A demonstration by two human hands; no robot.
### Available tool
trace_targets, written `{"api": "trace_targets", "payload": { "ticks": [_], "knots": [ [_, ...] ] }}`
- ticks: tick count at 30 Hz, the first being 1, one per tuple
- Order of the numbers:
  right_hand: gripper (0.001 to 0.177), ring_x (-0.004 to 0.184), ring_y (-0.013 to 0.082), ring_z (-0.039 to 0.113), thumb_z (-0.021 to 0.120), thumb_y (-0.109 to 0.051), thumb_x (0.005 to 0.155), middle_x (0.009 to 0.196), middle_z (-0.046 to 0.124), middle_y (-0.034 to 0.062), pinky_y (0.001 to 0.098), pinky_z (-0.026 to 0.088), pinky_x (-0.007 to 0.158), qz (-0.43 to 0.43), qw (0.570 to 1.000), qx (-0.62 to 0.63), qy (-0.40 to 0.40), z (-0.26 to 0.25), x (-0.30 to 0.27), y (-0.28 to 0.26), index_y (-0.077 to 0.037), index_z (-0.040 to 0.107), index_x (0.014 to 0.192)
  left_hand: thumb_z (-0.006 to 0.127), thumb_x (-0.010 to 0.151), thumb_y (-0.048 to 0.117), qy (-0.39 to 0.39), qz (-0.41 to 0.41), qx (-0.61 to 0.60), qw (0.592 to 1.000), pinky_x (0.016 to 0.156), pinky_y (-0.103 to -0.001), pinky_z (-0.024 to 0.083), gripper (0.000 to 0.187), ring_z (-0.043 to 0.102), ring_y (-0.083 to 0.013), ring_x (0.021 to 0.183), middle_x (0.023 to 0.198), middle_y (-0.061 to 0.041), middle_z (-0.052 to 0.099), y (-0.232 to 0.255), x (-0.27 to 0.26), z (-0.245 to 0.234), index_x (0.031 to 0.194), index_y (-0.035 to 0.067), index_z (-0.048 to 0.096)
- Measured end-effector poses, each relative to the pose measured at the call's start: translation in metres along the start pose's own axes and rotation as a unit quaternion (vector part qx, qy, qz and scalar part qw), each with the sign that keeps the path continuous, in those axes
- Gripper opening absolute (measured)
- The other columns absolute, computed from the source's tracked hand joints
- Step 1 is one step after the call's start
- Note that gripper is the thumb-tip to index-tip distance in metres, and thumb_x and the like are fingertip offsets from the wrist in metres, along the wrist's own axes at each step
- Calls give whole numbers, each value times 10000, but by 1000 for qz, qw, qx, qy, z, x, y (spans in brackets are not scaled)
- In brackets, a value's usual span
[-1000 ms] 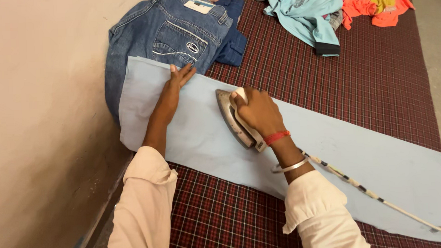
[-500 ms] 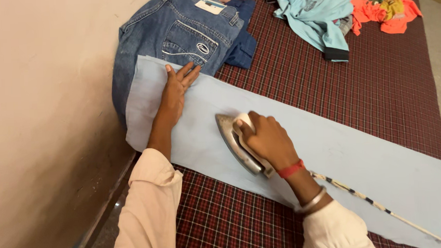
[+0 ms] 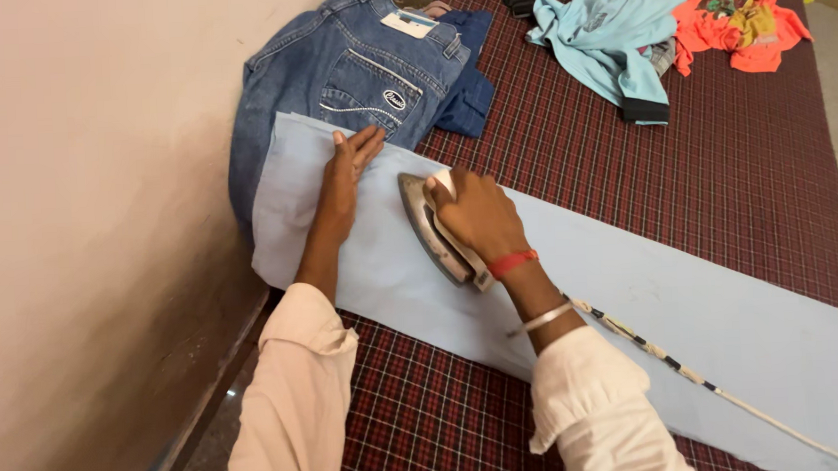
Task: The person irons a light blue shirt on a bed, smoothing the fabric with an electric iron. After finishing the shirt, they fold it and set it aside, then unfold a pair of blue jeans and begin ironing them.
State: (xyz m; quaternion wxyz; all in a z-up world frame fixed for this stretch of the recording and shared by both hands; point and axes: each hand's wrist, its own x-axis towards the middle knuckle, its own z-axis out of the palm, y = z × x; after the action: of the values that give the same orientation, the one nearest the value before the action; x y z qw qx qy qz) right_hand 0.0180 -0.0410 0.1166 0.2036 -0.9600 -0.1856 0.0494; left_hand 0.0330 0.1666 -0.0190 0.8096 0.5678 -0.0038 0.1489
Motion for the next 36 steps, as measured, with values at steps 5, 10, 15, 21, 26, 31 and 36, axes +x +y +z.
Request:
{"api": "trace_targets", "payload": {
  "ticks": [5,10,15,21,26,31,36],
  "knots": [
    [499,837,466,697,495,-485,986,852,714,275,555,550,760,2,999,2,-44,-9,-47,-3,-31,691,1050,212,1046,628,10,1,29,1000,1237,-365,284,864,470,-288,1475,1522,-205,559,8,-4,5,1507,-67,434],
    [496,791,455,708,501,-488,978,791,718,264,548,553,747,16,997,-14,-73,-12,-66,-7,-35,697,1029,202,1050,617,19,1,50,999,1233,-367,281,845,500,-281,1455,1488,-189,601,11,-8,8,1489,-55,468],
    [483,811,468,695,536,-464,978,818,704,280,556,550,746,6,999,-24,-42,-5,-40,-12,-13,708,999,162,1035,633,10,-22,66,998,1235,-372,247,867,480,-262,1462,1486,-161,607,15,-7,7,1498,-35,464],
    [483,805,466,696,531,-457,990,820,708,272,546,557,723,-21,1000,-15,-6,3,-3,-31,-4,695,1028,170,1036,647,0,-25,24,999,1247,-386,252,881,453,-275,1487,1522,-176,568,13,-5,3,1520,-44,426],
    [477,816,451,706,530,-456,983,852,718,248,545,553,729,-31,1000,3,-2,4,1,-31,-13,702,1020,165,1029,652,1,-26,28,999,1239,-386,252,887,453,-282,1484,1523,-185,570,11,-4,1,1515,-44,425],
    [495,828,454,698,519,-475,980,861,714,257,549,546,743,-48,999,11,0,4,-13,-29,-19,705,1029,185,1040,638,-8,-13,46,999,1240,-384,259,869,462,-280,1477,1515,-188,573,17,-7,5,1502,-49,449],
    [512,826,437,702,507,-498,986,857,720,237,534,547,749,-46,997,-2,-62,-1,-49,-14,-33,722,993,240,1069,588,-9,-4,112,994,1199,-353,331,777,535,-264,1418,1438,-170,636,23,-11,4,1437,-28,538]
  ]
}}
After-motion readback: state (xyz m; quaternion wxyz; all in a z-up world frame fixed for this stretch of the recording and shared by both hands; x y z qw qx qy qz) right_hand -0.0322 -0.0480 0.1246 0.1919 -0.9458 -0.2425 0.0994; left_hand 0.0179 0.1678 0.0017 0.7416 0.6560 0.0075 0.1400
